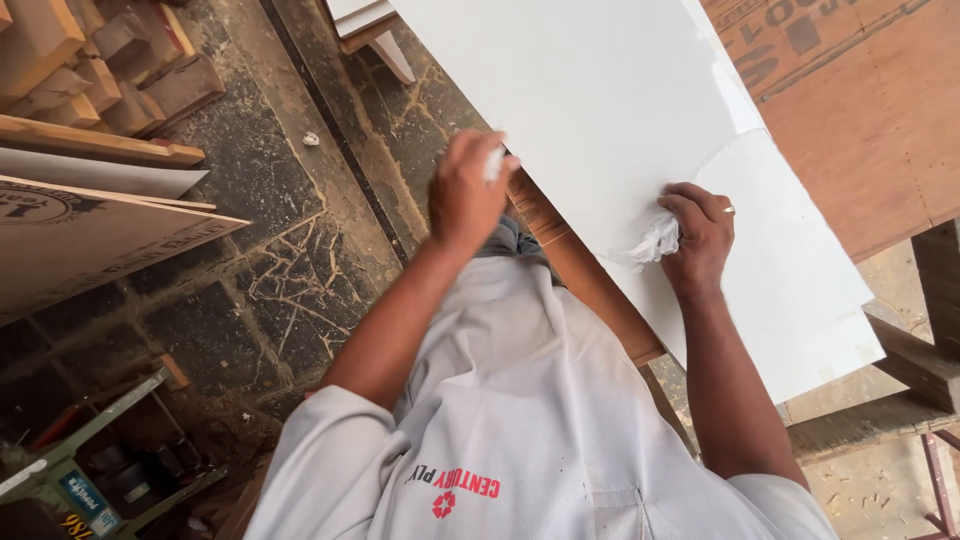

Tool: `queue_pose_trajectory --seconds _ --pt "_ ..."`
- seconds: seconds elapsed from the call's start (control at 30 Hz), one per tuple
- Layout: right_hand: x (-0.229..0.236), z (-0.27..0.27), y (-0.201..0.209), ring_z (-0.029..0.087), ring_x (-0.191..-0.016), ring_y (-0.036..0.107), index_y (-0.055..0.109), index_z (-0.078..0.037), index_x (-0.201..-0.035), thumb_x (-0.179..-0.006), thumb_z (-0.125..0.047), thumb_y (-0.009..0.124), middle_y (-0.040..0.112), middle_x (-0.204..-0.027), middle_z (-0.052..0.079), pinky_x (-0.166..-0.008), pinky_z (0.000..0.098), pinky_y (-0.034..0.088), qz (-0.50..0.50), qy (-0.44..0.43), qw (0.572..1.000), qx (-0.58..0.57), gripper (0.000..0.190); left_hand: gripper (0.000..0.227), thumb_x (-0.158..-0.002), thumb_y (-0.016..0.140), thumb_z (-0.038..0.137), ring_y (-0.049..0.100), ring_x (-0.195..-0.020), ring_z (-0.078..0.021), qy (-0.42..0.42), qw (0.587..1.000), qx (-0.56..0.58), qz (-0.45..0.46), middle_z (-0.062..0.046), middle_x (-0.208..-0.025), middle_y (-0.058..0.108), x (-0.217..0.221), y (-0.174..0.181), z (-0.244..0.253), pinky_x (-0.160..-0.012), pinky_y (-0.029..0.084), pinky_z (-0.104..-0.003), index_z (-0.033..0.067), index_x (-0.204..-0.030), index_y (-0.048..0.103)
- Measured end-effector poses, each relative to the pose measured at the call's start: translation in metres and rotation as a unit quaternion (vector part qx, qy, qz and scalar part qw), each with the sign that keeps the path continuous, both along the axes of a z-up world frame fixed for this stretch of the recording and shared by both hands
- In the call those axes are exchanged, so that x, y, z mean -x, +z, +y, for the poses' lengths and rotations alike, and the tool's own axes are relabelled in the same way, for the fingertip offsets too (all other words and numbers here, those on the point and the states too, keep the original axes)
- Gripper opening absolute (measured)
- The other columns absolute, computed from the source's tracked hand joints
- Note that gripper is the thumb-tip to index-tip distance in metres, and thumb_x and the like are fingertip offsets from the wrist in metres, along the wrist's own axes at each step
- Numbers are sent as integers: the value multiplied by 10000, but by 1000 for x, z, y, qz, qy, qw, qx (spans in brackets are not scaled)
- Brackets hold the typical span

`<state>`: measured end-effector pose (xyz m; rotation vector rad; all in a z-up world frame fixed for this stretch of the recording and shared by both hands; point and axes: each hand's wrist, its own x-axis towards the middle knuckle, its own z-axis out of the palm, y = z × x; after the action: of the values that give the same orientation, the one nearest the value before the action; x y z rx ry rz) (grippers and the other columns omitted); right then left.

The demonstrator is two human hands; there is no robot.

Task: The person is peeling protective film and applying adhesive or smoothing laminate on a wooden panel.

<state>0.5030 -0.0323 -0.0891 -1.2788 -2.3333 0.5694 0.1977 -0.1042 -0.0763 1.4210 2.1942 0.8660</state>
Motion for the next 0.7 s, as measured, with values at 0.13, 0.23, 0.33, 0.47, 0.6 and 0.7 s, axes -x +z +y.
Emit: queue_pose_trajectory --seconds 0.13,0.23,0.33,0.47,0.6,0.7 --pt "4 2 3 283 -1010 623 734 -74 -1070 -770 22 801 722 -1219 60 -917 396 508 3 -5 1000 -11 322 370 -832 826 282 683 -924 -305 -11 997 35 70 -113 -1072 672 21 -30 23 -718 554 -412 81 -1116 696" --pt "5 1 1 278 -989 618 737 -73 -1069 -768 26 796 727 -1217 54 -907 398 507 -14 -15 1000 -9 323 288 -869 805 311 680 -895 -285 -11 995 66 78 -90 -1032 675 25 -57 32 -681 552 -414 102 -1026 685" --pt "4 -1 2 275 -1003 625 738 -84 -1072 -786 34 781 727 -1224 44 -913 384 516 -26 -19 999 -2 313 185 -966 746 287 681 -879 -241 -3 993 105 52 -60 -1027 679 32 -77 27 -666 565 -381 124 -995 664" --pt "7 -3 -4 274 -1005 625 734 -72 -1074 -822 17 783 730 -1221 48 -918 391 511 -24 -25 999 -18 273 106 -1017 670 150 714 -893 -202 141 988 16 -63 -98 -1131 676 82 -70 7 -652 616 -346 105 -1098 619" --pt "-2 -3 -12 300 -1085 650 722 -45 -1065 -832 14 746 701 -1219 104 -952 411 525 -4 -27 999 -20 242 304 -1024 652 34 728 -1079 -253 48 992 -89 -70 -110 -1289 678 81 -22 16 -857 635 -388 65 -1312 558" --pt "-10 -12 -24 294 -1120 643 740 -34 -1109 -906 66 688 623 -1276 127 -960 362 551 21 -80 994 64 232 502 -953 682 3 699 -1202 -295 -175 981 -55 -67 -58 -1328 701 13 -25 20 -1064 567 -450 149 -1422 579"
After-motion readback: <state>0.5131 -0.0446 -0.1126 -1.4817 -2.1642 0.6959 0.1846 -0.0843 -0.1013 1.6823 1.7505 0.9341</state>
